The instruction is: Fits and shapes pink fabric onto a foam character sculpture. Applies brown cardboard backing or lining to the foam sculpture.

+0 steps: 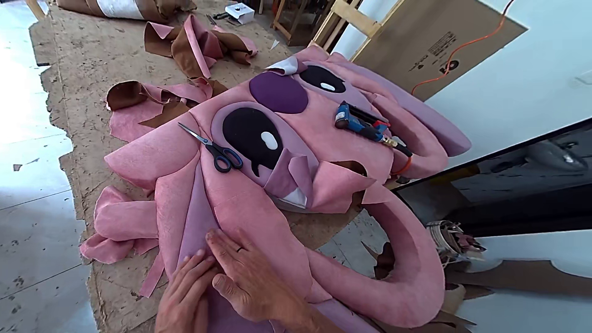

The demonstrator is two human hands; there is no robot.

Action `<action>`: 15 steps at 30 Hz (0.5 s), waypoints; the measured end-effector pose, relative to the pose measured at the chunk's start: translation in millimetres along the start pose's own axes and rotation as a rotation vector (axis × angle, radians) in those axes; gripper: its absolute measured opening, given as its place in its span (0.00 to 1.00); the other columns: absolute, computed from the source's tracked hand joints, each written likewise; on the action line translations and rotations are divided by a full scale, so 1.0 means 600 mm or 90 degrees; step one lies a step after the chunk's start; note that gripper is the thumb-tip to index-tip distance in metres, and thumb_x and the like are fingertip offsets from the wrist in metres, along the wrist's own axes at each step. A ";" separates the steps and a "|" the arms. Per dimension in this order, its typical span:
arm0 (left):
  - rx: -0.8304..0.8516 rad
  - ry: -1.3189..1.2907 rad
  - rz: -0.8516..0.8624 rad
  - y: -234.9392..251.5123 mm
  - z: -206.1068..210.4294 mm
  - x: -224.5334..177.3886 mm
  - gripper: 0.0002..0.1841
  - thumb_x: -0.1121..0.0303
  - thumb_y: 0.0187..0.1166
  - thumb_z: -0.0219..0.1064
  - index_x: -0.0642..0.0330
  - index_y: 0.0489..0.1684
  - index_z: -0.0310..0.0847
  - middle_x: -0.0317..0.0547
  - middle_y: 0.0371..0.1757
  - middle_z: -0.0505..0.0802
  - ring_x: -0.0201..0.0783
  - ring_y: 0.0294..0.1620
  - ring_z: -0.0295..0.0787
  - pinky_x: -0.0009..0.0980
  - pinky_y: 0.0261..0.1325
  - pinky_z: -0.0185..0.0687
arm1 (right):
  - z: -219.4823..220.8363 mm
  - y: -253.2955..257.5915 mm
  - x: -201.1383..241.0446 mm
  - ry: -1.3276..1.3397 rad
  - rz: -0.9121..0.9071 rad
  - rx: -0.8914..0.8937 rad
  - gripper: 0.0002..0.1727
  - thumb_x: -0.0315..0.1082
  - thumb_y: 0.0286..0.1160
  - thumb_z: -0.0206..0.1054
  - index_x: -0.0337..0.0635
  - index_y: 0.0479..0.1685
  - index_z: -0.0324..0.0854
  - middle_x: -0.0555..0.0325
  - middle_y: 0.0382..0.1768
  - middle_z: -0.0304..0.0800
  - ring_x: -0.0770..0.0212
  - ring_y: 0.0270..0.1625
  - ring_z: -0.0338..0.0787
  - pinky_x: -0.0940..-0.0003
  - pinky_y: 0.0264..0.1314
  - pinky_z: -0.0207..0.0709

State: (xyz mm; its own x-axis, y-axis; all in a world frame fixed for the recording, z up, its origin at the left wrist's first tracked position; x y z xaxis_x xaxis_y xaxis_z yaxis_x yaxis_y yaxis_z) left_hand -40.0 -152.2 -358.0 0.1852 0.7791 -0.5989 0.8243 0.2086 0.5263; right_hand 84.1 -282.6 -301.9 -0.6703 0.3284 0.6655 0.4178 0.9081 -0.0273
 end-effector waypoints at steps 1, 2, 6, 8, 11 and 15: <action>0.002 -0.012 0.008 -0.011 -0.009 0.012 0.19 0.65 0.87 0.44 0.50 0.58 0.85 0.40 0.71 0.89 0.42 0.83 0.75 0.46 0.89 0.65 | -0.008 -0.001 0.016 0.121 0.009 0.010 0.43 0.61 0.91 0.25 0.39 0.92 0.57 0.54 0.90 0.63 0.62 0.92 0.60 0.52 0.95 0.49; 0.005 -0.010 0.011 -0.020 -0.016 0.021 0.20 0.65 0.87 0.44 0.49 0.60 0.85 0.39 0.73 0.89 0.41 0.84 0.74 0.46 0.90 0.63 | -0.015 -0.004 0.030 0.204 0.013 0.004 0.42 0.60 0.91 0.27 0.39 0.91 0.59 0.55 0.88 0.68 0.62 0.89 0.67 0.53 0.90 0.62; 0.038 0.031 0.004 -0.027 -0.031 0.028 0.20 0.66 0.86 0.45 0.50 0.62 0.85 0.40 0.74 0.88 0.41 0.85 0.73 0.43 0.89 0.64 | -0.013 -0.066 0.044 0.212 -0.060 -0.150 0.35 0.53 0.95 0.36 0.37 0.74 0.79 0.53 0.69 0.90 0.60 0.71 0.88 0.56 0.72 0.83; 0.049 0.048 -0.003 -0.020 -0.033 0.024 0.20 0.68 0.84 0.45 0.51 0.60 0.86 0.41 0.74 0.88 0.42 0.84 0.74 0.43 0.87 0.65 | -0.008 -0.116 0.032 0.182 -0.038 -0.252 0.28 0.47 0.94 0.44 0.37 0.64 0.85 0.54 0.58 0.95 0.62 0.62 0.93 0.58 0.65 0.88; 0.050 0.072 -0.036 -0.005 -0.035 0.010 0.19 0.68 0.83 0.47 0.55 0.59 0.86 0.47 0.71 0.90 0.44 0.81 0.77 0.43 0.84 0.70 | -0.014 -0.199 -0.006 0.103 0.085 -0.415 0.17 0.37 0.87 0.55 0.39 0.52 0.90 0.57 0.48 0.97 0.68 0.53 0.95 0.66 0.57 0.91; 0.074 0.075 -0.077 0.039 -0.043 0.000 0.19 0.65 0.82 0.52 0.59 0.59 0.88 0.49 0.66 0.91 0.43 0.73 0.84 0.43 0.76 0.78 | -0.035 -0.295 -0.081 0.058 0.240 -0.599 0.16 0.33 0.81 0.60 0.31 0.57 0.86 0.57 0.46 0.97 0.68 0.48 0.95 0.69 0.52 0.92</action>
State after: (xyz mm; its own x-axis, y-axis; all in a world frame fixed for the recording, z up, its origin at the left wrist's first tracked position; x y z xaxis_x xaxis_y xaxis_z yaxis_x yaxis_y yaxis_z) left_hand -34.2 -132.3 -329.9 0.0237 0.8177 -0.5752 0.8941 0.2401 0.3781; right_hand 55.5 -464.6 -313.7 -0.3622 0.4949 0.7899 0.9316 0.1635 0.3247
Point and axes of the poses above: each hand's wrist, its own y-axis towards the middle knuckle, its own z-axis out of the palm, x = y × z, the point moved 2 cm from there along y, towards the middle knuckle
